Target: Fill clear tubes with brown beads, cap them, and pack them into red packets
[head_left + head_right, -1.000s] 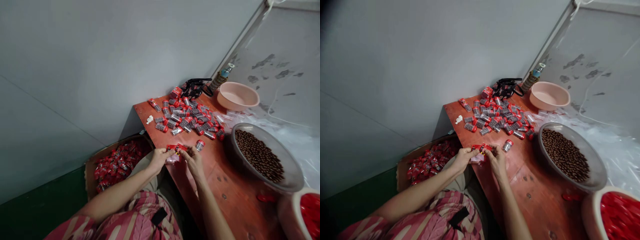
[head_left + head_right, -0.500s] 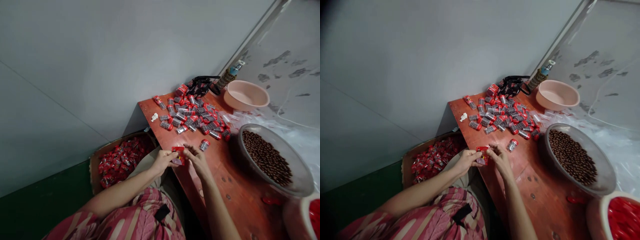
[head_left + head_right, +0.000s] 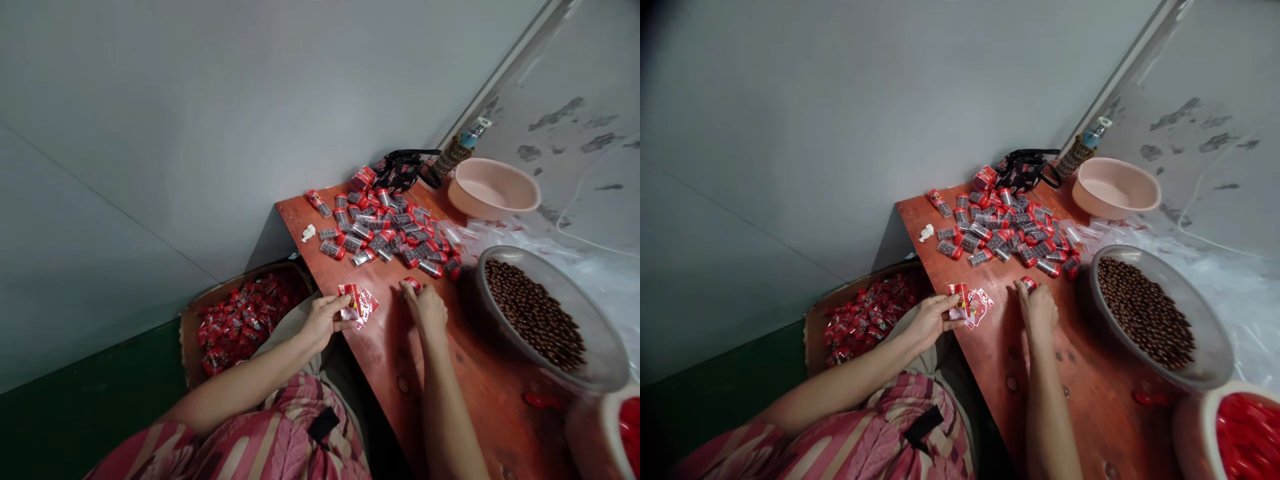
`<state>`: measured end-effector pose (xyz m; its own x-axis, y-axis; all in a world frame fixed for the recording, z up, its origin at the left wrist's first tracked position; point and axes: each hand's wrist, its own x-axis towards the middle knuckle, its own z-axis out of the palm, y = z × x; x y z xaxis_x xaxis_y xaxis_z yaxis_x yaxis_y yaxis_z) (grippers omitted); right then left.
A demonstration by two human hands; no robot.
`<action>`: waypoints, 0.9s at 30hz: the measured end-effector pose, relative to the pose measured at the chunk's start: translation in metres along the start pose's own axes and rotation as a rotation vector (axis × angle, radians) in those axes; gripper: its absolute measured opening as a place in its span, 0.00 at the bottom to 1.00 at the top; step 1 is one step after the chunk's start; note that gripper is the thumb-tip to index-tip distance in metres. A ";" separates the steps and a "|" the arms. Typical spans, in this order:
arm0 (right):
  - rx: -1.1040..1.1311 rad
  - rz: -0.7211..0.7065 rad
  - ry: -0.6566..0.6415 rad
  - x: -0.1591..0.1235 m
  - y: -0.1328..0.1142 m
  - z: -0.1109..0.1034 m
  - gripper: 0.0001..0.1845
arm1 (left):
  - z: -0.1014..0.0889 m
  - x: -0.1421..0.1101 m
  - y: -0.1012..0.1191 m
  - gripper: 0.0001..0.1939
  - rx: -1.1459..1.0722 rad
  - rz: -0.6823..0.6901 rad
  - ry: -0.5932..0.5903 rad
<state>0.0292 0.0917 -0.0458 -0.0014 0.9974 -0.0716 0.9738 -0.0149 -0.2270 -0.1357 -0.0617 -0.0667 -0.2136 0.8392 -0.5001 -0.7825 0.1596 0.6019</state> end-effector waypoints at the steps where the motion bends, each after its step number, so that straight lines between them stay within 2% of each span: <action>1: -0.005 -0.008 -0.042 0.007 0.002 0.002 0.35 | 0.000 0.000 -0.001 0.14 -0.002 -0.003 -0.012; 3: 0.023 -0.027 -0.084 0.016 0.005 0.008 0.31 | -0.001 -0.001 -0.003 0.13 0.000 -0.009 -0.032; 5: 0.124 -0.045 -0.087 0.012 0.007 0.012 0.26 | -0.002 -0.001 -0.002 0.12 -0.001 0.001 -0.034; 8: 0.579 -0.076 -0.151 -0.016 0.006 0.012 0.22 | -0.001 -0.002 0.000 0.14 0.032 0.015 -0.025; 10: 0.964 -0.086 -0.274 -0.044 0.001 0.009 0.21 | 0.004 -0.003 0.000 0.16 0.109 0.027 -0.029; 11: 1.057 -0.090 -0.354 -0.057 -0.003 0.007 0.20 | 0.008 -0.003 -0.001 0.17 0.163 0.036 -0.036; 13: 1.143 -0.094 -0.406 -0.077 -0.013 0.003 0.19 | 0.015 -0.005 -0.002 0.18 0.272 0.052 -0.066; 15: 1.168 -0.086 -0.363 -0.086 -0.021 0.002 0.18 | 0.021 -0.007 -0.004 0.18 0.343 0.049 -0.106; 17: 1.185 -0.077 -0.319 -0.086 -0.025 0.002 0.19 | 0.023 -0.007 -0.005 0.19 0.370 0.038 -0.132; 21: 1.231 -0.063 -0.325 -0.079 -0.024 0.007 0.19 | 0.018 -0.003 -0.005 0.18 0.352 0.026 -0.140; 24: 1.290 -0.030 -0.292 -0.083 -0.019 0.010 0.15 | 0.014 0.001 -0.004 0.16 0.251 0.027 -0.083; 27: 1.431 -0.008 -0.312 -0.102 -0.011 0.014 0.13 | 0.014 0.003 -0.003 0.15 0.109 0.025 0.005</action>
<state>0.0153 -0.0105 -0.0495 -0.2349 0.9452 -0.2268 -0.0784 -0.2510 -0.9648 -0.1256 -0.0524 -0.0613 -0.2351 0.8410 -0.4872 -0.7087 0.1947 0.6781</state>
